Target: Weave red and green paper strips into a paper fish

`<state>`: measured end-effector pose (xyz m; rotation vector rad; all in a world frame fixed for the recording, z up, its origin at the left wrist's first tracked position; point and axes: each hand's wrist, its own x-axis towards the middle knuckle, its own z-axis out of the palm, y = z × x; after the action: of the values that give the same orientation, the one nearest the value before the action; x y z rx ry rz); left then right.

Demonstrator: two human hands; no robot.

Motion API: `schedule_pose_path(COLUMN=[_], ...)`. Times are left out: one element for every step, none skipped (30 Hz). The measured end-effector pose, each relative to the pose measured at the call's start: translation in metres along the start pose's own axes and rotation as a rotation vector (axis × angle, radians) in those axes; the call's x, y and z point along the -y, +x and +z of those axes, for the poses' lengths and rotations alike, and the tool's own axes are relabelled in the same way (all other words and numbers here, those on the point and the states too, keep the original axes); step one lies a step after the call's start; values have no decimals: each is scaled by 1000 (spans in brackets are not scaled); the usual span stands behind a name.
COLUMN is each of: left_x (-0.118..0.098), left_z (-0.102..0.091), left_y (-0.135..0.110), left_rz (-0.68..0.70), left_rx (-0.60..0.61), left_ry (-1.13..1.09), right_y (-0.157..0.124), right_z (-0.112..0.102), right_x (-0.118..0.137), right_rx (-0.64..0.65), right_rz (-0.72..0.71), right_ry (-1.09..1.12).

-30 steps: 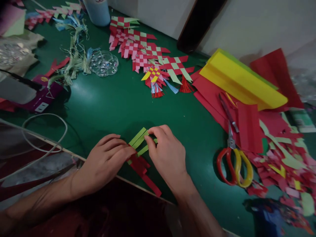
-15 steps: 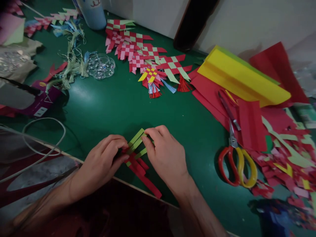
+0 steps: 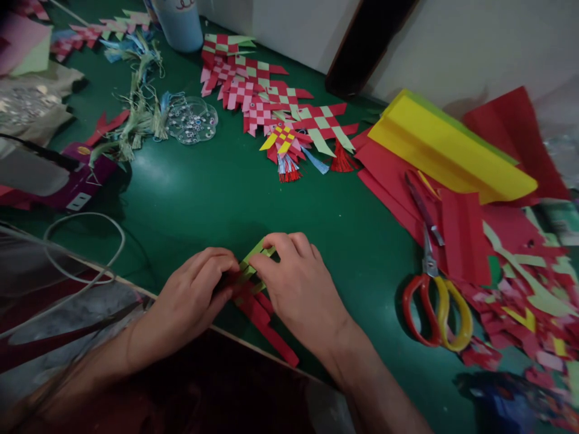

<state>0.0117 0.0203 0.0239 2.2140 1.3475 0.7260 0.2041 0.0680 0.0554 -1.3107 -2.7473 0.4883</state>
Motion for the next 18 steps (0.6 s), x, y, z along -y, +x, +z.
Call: schedule_pose_path(left_x=[0,0,0,0,0,0,0,0,0,0,1,1,1,2,2,2,3,3], left_z=[0,1,1,1,1,1,1,1,1,1,1,1,2,2,2,3,3,3], left_y=[0,0,0,0,0,1,1,1,1,1,1,1,1,1,1,0,0,0], left_rz=[-3,-8,-13,-17,-19,-17,-13,-10,-7,-3,0,1,1,3,6,10,14,21], left_rx=[-1,-2,-3,-5,-4,-6,-10,-17,-22,-27,-30,-32,-28,-23,-19,-13,-10,-11], left_ry=[-1,-2,-1,-1,-2,-2,-1,3,9,16,24,32,40,46,52,54,53,51], right_y=[2,3,4,5,5,5,5,4,2,1,-1,-3,-5,-7,-9,-11,-13,-15], right_z=[-1,-1,-1,-1,-1,0,0,0,0,0,-1,-2,-2,-3,-3,-3,-3,-2], right_x=[0,-1,-2,-3,-5,-5,-6,-6,-5,-4,-2,1,4,6,9,10,11,11], right_rx=[15,30,42,49,53,50,36,14,-15,-50,-87,-123,-154,-178,-200,-217,-234,-252], right_rz=[-14,-25,-36,-48,-63,-79,-102,-130,-160,-190,-217,-241,-262,-279,-296,-314,-326,-326], right_ry=[2,7,11,10,2,-15,-37,-61,-83,-103,-122,-139,-155,-170,-180,-181,-171,-153])
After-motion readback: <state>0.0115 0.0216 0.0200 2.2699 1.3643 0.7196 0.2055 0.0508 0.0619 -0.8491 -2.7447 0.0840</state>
